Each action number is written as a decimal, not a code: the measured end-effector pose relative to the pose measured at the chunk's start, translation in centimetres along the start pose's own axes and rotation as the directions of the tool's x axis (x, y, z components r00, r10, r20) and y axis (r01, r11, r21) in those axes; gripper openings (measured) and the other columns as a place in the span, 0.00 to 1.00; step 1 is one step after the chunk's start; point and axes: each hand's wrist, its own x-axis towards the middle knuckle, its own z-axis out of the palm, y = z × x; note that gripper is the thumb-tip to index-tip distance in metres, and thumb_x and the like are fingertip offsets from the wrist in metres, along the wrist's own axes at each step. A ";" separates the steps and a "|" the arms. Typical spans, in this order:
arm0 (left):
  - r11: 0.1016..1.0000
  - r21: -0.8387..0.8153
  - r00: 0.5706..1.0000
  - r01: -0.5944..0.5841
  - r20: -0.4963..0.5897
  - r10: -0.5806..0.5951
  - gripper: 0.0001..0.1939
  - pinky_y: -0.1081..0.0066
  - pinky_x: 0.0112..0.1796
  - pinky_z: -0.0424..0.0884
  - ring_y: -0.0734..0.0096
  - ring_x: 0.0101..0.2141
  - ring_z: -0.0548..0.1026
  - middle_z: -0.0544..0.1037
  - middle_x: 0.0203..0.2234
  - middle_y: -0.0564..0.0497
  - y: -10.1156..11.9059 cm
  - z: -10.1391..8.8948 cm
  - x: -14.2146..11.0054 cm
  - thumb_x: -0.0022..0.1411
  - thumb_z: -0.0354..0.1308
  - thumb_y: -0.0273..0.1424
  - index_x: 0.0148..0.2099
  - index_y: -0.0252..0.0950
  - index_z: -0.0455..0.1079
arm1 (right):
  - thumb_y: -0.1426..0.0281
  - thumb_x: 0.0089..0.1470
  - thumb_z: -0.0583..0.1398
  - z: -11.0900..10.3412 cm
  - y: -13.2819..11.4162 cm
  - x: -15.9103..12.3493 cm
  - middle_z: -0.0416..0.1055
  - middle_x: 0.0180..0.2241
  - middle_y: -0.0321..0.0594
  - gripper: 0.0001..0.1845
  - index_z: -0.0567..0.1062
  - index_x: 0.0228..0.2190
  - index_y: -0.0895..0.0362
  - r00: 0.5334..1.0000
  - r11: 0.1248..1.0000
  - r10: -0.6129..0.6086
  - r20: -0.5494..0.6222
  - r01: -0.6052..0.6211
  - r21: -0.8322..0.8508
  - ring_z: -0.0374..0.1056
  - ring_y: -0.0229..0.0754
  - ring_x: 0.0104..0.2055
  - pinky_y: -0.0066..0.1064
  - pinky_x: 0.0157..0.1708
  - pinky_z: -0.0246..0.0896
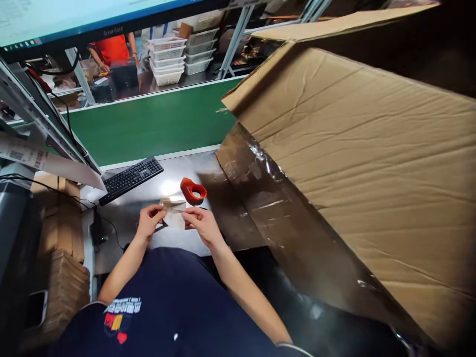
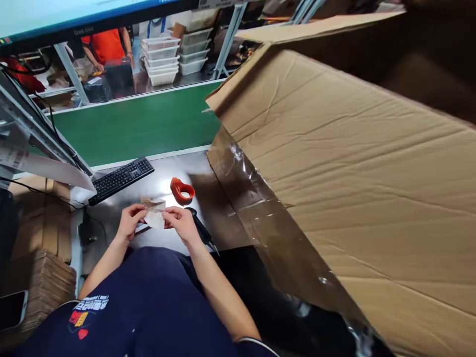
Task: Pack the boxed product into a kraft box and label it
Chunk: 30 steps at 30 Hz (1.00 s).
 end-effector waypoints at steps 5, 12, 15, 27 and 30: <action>0.999 -0.018 0.999 -0.047 0.024 0.047 0.10 0.73 0.25 0.68 0.76 0.22 0.68 0.76 0.21 0.54 0.2 -0.1 -0.5 0.43 0.70 0.36 0.29 0.37 0.79 | 0.59 0.39 0.73 0.3 -0.1 0.0 0.77 0.23 0.37 0.17 0.84 0.30 0.57 0.998 0.998 -0.062 0.033 0.061 0.025 0.66 0.37 0.22 0.32 0.26 0.66; 0.976 -0.174 0.984 0.130 0.143 -0.105 0.30 0.68 0.32 0.77 0.69 0.31 0.77 0.80 0.32 0.52 -0.2 -1.0 -1.1 0.49 0.74 0.49 0.49 0.38 0.78 | 0.60 0.51 0.62 0.6 0.0 -1.0 0.83 0.34 0.40 0.11 0.84 0.30 0.51 0.958 0.927 -0.270 0.095 0.285 -0.245 0.76 0.46 0.37 0.42 0.43 0.74; 0.982 -0.058 0.962 0.179 0.219 -0.162 0.36 0.68 0.38 0.77 0.71 0.31 0.77 0.81 0.32 0.52 -0.7 -1.3 -0.9 0.42 0.82 0.43 0.51 0.36 0.75 | 0.60 0.54 0.60 0.2 -0.1 -1.2 0.82 0.34 0.41 0.13 0.83 0.30 0.51 0.939 0.912 -0.298 0.170 0.333 -0.242 0.76 0.47 0.39 0.42 0.44 0.73; 0.966 0.231 0.993 -0.112 0.073 0.098 0.27 0.69 0.30 0.69 0.73 0.26 0.70 0.79 0.30 0.51 -5.2 -2.8 0.0 0.52 0.75 0.49 0.46 0.35 0.80 | 0.58 0.37 0.76 -0.5 5.5 -0.2 0.77 0.26 0.33 0.27 0.73 0.36 0.54 0.998 0.998 -0.059 0.024 0.060 -0.033 0.71 0.39 0.27 0.35 0.33 0.70; 0.918 0.376 0.991 -0.123 -0.010 0.137 0.34 0.62 0.39 0.76 0.63 0.35 0.79 0.83 0.41 0.42 -6.5 -4.8 2.2 0.61 0.68 0.51 0.61 0.35 0.75 | 0.62 0.37 0.73 -2.6 6.8 1.0 0.74 0.26 0.32 0.25 0.70 0.36 0.53 0.987 0.992 -0.108 -0.116 0.100 -0.071 0.69 0.37 0.27 0.31 0.30 0.67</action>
